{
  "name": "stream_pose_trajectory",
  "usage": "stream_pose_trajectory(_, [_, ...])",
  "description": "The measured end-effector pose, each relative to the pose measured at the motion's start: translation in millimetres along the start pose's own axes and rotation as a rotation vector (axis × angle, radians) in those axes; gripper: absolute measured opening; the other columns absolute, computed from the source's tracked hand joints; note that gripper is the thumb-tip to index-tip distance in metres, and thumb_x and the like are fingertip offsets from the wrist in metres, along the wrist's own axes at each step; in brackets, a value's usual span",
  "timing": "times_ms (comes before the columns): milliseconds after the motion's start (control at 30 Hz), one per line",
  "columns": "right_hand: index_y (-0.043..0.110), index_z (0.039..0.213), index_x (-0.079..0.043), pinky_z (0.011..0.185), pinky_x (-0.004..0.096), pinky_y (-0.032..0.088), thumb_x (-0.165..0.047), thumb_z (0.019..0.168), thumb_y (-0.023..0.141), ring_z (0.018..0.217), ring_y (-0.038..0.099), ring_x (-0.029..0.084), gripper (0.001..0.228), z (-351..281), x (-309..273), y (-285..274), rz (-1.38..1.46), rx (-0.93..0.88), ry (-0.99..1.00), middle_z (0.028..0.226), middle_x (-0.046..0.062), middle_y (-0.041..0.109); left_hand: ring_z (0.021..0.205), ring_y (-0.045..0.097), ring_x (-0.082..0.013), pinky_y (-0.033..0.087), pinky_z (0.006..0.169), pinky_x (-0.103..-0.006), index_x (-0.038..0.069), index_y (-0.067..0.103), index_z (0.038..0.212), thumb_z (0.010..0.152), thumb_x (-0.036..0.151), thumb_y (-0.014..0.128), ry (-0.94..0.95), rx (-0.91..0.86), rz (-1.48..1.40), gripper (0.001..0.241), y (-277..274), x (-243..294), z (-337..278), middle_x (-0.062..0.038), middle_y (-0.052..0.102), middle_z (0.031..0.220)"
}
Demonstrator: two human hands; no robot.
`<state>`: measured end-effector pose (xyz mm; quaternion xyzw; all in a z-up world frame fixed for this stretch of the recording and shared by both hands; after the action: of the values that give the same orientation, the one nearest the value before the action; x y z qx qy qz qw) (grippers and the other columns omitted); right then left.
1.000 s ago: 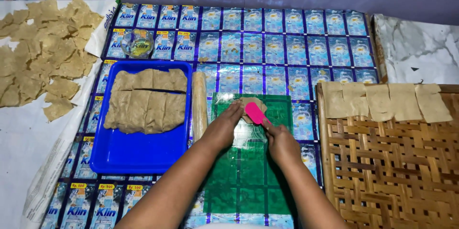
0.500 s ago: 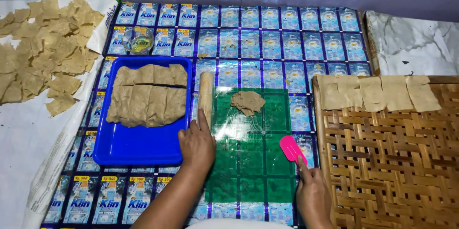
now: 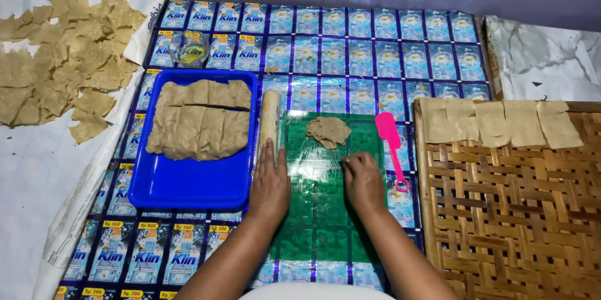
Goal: Rolling out dough and cutting it into squares to prepare crackers for drying.
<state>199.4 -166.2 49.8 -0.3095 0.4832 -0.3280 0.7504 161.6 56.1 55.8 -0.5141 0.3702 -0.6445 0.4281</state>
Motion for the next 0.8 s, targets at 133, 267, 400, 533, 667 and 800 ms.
stream_pose_trajectory(133, [0.073,0.097,-0.011,0.088,0.045,0.051,-0.016,0.088,0.076,0.102,0.065,0.033,0.011,21.0,-3.8,14.7,0.053,0.039,0.074,0.103,0.01,0.067,0.153,0.029,-0.0418,0.029,0.123,-0.0442,-0.002,0.035,0.155,0.089,0.004,0.061,-0.037,-0.055,0.199,0.072,5.8,-10.3,-1.9,-0.03,0.023,0.165])
stream_pose_trajectory(267, [0.07,0.089,-0.008,0.079,0.049,0.048,-0.019,0.082,0.079,0.097,0.065,0.035,0.016,32.8,-2.3,26.6,-0.081,0.032,0.128,0.097,0.012,0.067,0.146,0.035,-0.047,0.032,0.117,-0.0495,-0.002,0.031,0.154,0.089,0.006,0.061,-0.102,-0.015,0.045,0.072,-6.9,-11.5,-3.5,-0.033,0.022,0.162])
stream_pose_trajectory(400, [0.068,0.09,-0.008,0.083,0.05,0.051,-0.018,0.09,0.076,0.094,0.066,0.035,0.013,27.2,29.4,29.6,-0.049,0.016,0.246,0.099,0.013,0.067,0.141,0.036,-0.0504,0.035,0.114,-0.0507,-0.002,0.026,0.155,0.087,0.009,0.064,-0.157,-0.026,-0.04,0.078,-14.6,-13.0,-0.6,-0.035,0.021,0.161])
stream_pose_trajectory(533, [0.065,0.1,-0.005,0.085,0.049,0.051,-0.012,0.091,0.07,0.098,0.065,0.038,0.012,14.8,42.1,-23.8,-0.05,0.074,0.251,0.102,0.016,0.066,0.141,0.038,-0.0501,0.037,0.112,-0.0504,-0.002,0.024,0.156,0.088,0.009,0.065,-0.183,-0.013,-0.051,0.079,-15.4,-14.7,-1.7,-0.034,0.024,0.16])
stream_pose_trajectory(667, [0.065,0.115,-0.004,0.089,0.052,0.05,-0.012,0.082,0.072,0.104,0.063,0.042,0.035,8.8,44.4,-67.9,-0.388,0.2,0.136,0.111,0.021,0.063,0.135,0.043,-0.0498,0.04,0.109,-0.0512,-0.006,0.021,0.155,0.085,0.012,0.071,-0.232,-0.054,-0.084,0.087,-14.6,-13.5,1.9,-0.033,0.033,0.152])
stream_pose_trajectory(800, [0.065,0.132,-0.007,0.082,0.052,0.053,-0.011,0.088,0.071,0.1,0.063,0.042,0.045,1.9,76.4,-62.5,-0.425,0.018,0.308,0.108,0.02,0.058,0.126,0.05,-0.0471,0.045,0.104,-0.0511,-0.003,0.016,0.157,0.082,0.014,0.075,-0.385,-0.187,-0.157,0.097,-8.5,-17.8,2.0,-0.029,0.043,0.146])
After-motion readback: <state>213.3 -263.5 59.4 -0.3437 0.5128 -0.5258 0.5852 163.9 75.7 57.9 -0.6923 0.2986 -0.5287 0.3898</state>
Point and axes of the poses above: each hand's wrist, its own z-axis towards the middle knuckle, its own y-axis out of the palm, x = y × z, the point moved 8 cm from there along z, towards the middle knuckle
